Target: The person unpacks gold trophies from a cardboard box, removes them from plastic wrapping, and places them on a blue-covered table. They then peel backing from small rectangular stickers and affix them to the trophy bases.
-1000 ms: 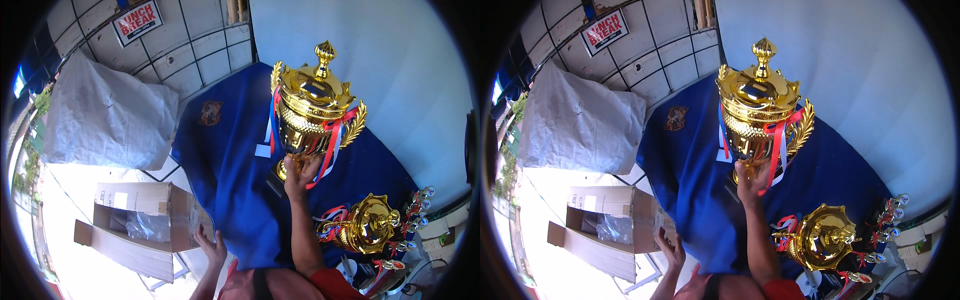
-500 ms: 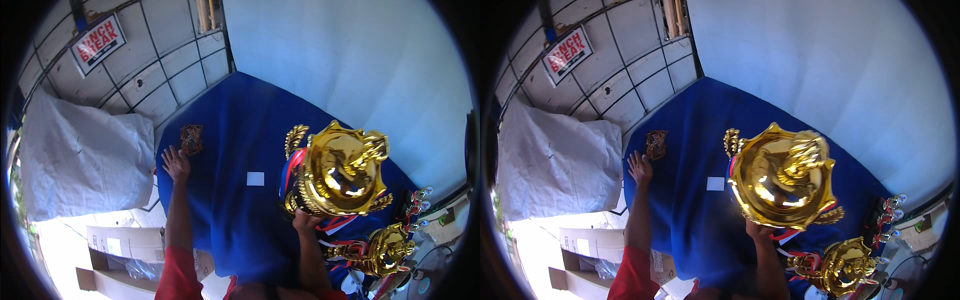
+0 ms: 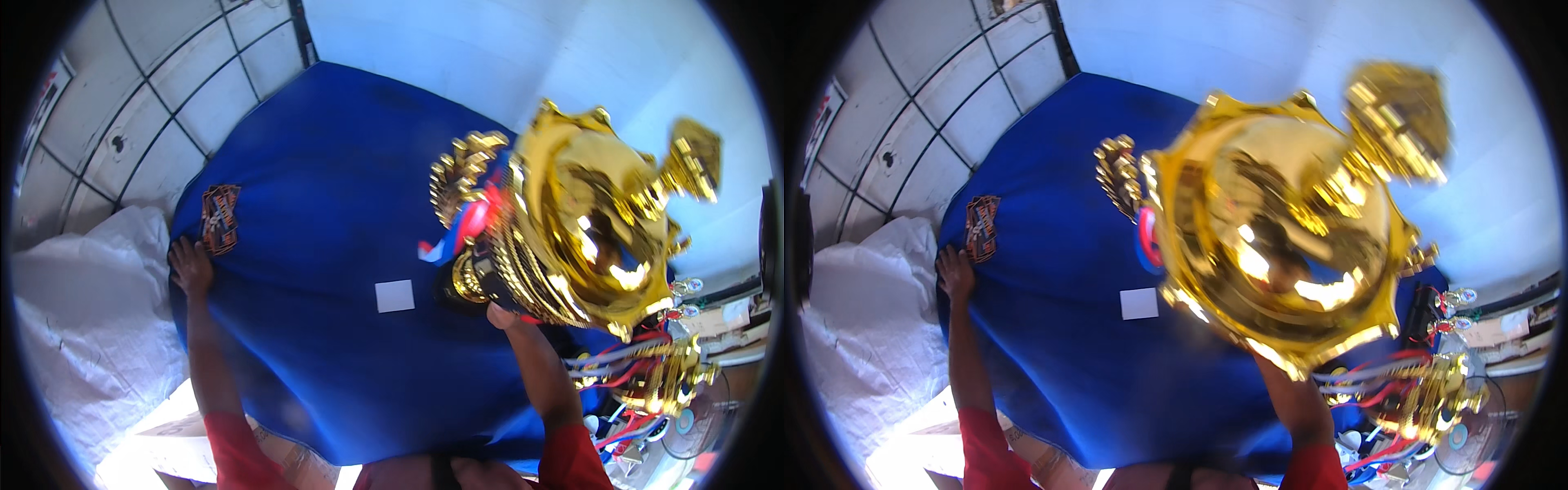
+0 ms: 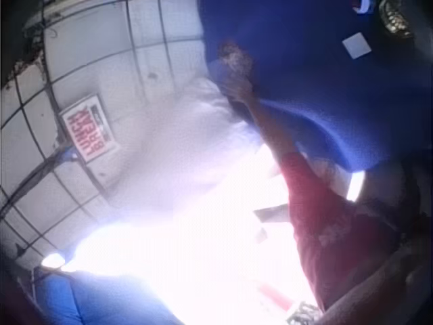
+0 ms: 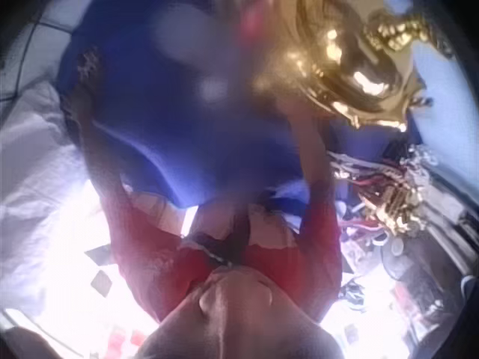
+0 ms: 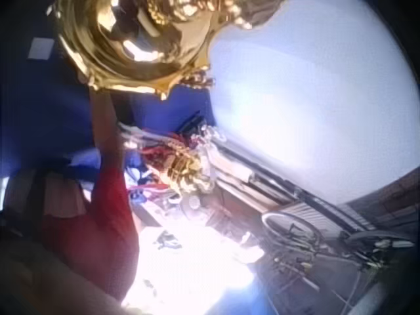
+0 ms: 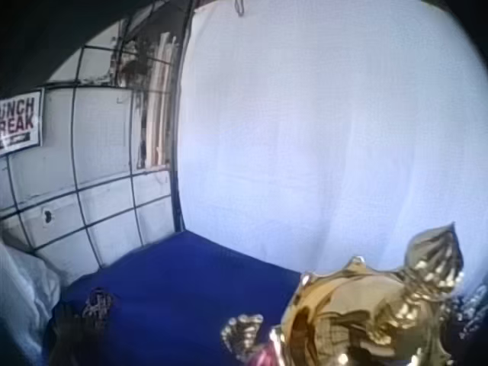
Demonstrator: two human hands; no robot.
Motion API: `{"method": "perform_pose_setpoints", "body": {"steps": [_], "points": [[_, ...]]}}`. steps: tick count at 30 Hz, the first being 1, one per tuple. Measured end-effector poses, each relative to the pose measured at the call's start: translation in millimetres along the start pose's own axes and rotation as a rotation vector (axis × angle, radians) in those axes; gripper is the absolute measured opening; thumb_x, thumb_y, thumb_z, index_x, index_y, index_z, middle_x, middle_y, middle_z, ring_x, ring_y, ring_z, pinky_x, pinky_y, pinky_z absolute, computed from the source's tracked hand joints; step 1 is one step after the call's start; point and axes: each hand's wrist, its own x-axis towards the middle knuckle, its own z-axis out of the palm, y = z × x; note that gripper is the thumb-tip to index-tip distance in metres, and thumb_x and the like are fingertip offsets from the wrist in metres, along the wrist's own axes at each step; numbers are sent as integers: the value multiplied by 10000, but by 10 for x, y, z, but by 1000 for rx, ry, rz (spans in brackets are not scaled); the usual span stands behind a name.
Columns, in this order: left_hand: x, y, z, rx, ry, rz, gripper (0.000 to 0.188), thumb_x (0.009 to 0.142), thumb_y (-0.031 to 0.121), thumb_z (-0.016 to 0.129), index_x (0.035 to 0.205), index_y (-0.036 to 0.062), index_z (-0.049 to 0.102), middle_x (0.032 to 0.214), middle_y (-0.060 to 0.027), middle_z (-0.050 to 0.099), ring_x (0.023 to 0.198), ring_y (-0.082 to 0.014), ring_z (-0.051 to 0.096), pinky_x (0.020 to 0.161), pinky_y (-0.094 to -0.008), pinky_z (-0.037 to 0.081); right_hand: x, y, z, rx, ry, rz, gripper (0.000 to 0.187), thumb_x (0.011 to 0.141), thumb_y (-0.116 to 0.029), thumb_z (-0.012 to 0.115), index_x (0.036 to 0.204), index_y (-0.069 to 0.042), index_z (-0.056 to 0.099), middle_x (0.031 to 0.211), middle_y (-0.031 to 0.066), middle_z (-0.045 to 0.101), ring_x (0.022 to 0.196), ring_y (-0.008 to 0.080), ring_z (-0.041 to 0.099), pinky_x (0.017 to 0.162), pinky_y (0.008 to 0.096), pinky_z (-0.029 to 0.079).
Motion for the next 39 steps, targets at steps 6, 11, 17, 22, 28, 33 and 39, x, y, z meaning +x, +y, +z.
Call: {"method": "perform_pose_setpoints", "body": {"steps": [6, 11, 17, 22, 28, 33, 39], "points": [[150, 96, -202, -75, 17, -3, 652, 1048, 504, 412, 1574, 122, 353, 1625, -195, 324, 1505, -416, 273, 1166, -644, 259, 234, 97, 116, 388, -18, 170, 841, 907, -144, 669, 1549, 12, 148, 1441, 192, 460, 1230, 275, 568, 971, 401, 500], [-279, 899, -1085, -439, 215, 259, 723, 1028, 492, 511, 1541, 1, 373, 1531, -277, 435, 1431, -443, 391, 1192, -494, 301, 569, -325, -34, 1155, -31, 990, 858, 903, -65, 664, 1557, -1, 112, 1408, 153, 471, 1222, 219, 552, 951, 350, 498], [-2135, 2001, -2068, -1266, -951, 872, 1051, 903, 751, 564, 1533, -60, 338, 1474, -247, 491, 1328, -322, 515, 1127, -457, 387, 728, -720, 31, 1271, 80, 1284, 636, 963, -49, 627, 1487, -3, 270, 1325, 129, 571, 1201, 185, 573, 1039, 362, 464], [-3090, 2207, -2247, -1156, -1013, 1078, 1123, 744, 341, 920, 1526, -76, 231, 1368, -230, 533, 1310, -319, 523, 1083, -411, 453, 598, -891, 53, 1200, 133, 1261, 654, 971, -2, 608, 1505, -4, 230, 1355, 131, 545, 1281, 188, 532, 1094, 379, 437], [-3419, 2148, -2101, -1543, -1196, 798, 1129, 699, 116, 928, 1530, -49, 182, 1255, -142, 556, 1160, -235, 597, 983, -372, 525, 502, -710, -544, 617, -109, 968, 602, 889, -263, 787, 1326, 44, 510, 1027, 162, 703, 969, 276, 685, 831, 373, 547], [-3403, 2003, -2138, -1590, -1147, 635, 1073, 696, 190, 951, 1489, -42, 267, 1226, -111, 550, 1086, -202, 612, 937, -340, 539, -26, 204, -1876, -413, 525, 937, 462, 832, -194, 817, 1166, 43, 604, 1089, 226, 599, 1009, 356, 607, 872, 448, 492], [-3369, 1998, -2176, -1591, -1214, 578, 1040, 701, 318, 947, 1466, -19, 327, 1174, -75, 578, 1041, -168, 604, 906, -319, 520, -862, 1047, -2787, -37, 481, 1765, 606, 747, -230, 885, 1238, -25, 595, 981, 29, 653, 834, 178, 638, 720, 336, 538]]}}
